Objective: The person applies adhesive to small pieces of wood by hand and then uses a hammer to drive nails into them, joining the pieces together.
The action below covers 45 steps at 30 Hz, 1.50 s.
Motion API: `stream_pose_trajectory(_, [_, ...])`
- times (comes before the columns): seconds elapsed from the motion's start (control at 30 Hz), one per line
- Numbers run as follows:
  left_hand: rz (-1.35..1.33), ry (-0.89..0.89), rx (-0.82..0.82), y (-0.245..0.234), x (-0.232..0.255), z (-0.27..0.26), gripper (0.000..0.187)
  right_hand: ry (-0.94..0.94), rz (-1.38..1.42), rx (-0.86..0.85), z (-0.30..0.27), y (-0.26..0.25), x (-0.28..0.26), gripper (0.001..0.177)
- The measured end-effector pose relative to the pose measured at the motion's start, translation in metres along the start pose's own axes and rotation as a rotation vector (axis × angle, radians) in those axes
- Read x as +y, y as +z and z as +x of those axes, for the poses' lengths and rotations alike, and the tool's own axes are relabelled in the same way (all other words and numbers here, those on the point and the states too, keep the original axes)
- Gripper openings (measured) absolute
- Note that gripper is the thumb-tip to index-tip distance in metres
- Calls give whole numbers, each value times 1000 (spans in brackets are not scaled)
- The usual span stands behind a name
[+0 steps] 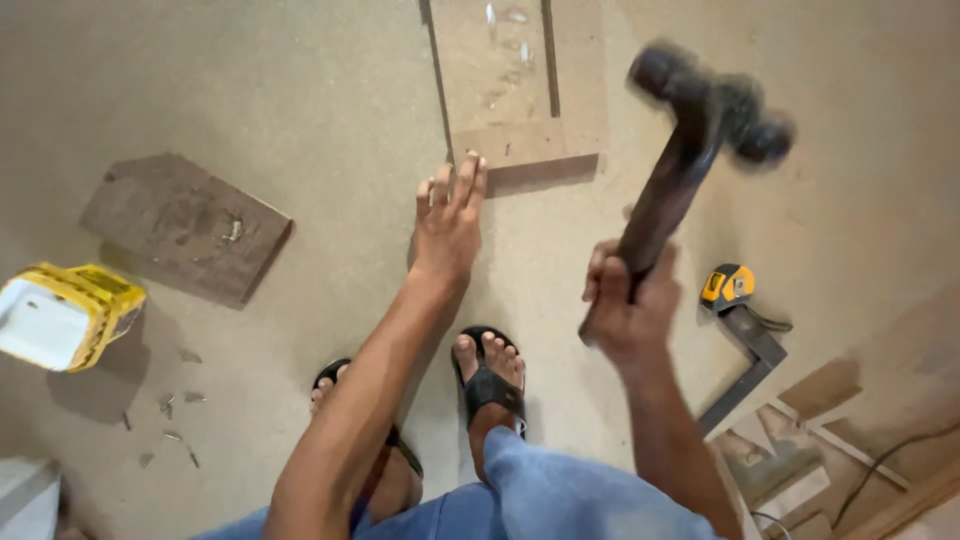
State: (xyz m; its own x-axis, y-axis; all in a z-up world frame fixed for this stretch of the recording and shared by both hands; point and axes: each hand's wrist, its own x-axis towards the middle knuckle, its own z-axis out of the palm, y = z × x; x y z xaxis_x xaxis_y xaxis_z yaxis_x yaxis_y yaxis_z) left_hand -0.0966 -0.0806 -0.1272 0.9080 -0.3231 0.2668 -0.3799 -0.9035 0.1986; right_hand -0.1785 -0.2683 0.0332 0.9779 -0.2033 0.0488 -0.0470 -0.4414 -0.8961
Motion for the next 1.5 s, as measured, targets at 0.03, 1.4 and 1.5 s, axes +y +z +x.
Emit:
stream_pose_trajectory(0.03, [-2, -8, 9, 2, 0, 1, 64, 6, -153, -1, -1, 11, 9, 30])
stream_pose_trajectory(1.4, [-12, -29, 23, 12, 2, -1, 53, -178, 1, 39, -3, 22, 55, 20])
stream_pose_trajectory(1.5, [-35, -27, -22, 11, 7, -5, 53, -71, -506, -156, 15, 37, 65, 20])
